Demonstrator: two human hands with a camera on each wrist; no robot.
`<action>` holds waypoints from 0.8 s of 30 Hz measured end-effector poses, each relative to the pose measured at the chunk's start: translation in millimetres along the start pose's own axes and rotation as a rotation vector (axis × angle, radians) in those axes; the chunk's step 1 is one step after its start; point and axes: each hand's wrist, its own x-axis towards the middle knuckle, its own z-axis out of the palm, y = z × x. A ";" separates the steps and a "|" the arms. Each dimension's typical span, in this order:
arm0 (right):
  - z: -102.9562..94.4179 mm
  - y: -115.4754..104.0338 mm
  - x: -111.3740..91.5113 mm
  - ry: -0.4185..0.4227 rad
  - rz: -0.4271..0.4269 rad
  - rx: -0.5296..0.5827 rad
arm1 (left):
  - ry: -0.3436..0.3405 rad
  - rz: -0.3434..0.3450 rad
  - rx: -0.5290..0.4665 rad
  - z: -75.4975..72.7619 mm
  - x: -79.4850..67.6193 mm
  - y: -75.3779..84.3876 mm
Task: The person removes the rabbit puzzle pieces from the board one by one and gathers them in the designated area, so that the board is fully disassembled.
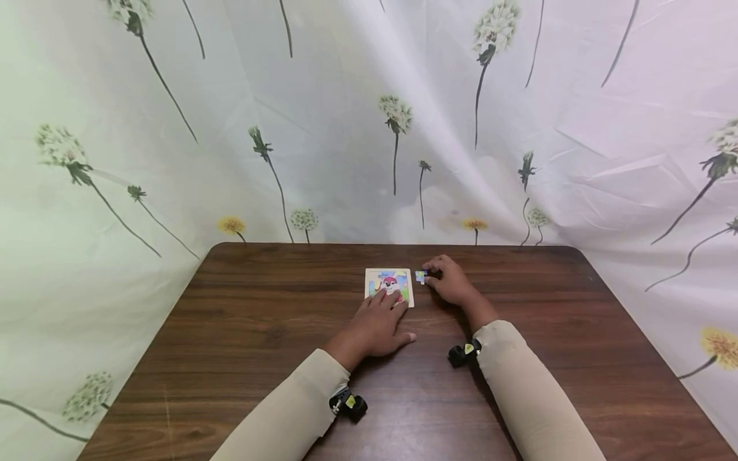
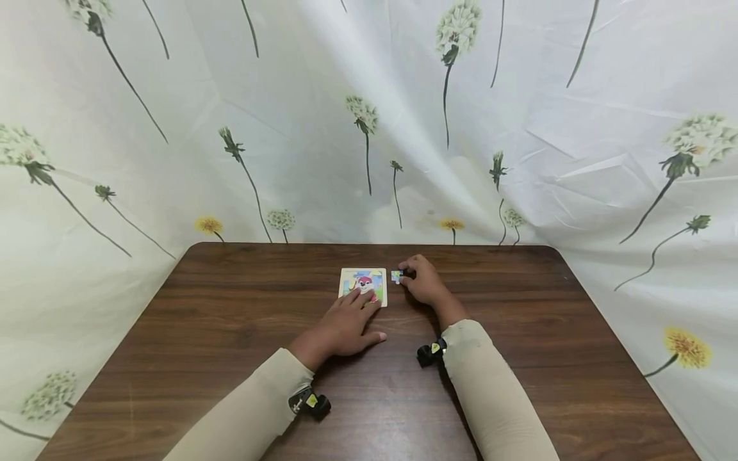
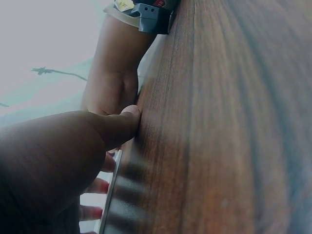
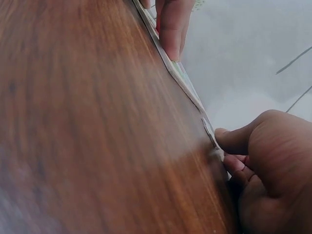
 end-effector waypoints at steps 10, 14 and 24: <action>7.3 -7.5 4.3 0.034 -0.052 0.054 | -0.003 -0.008 0.003 2.3 2.3 -0.7; 14.6 -12.9 8.3 0.042 -0.078 0.032 | -0.012 -0.005 -0.008 1.9 2.7 -0.9; 26.3 -24.2 14.2 0.058 -0.137 -0.008 | -0.015 -0.015 -0.025 -1.3 1.4 -0.3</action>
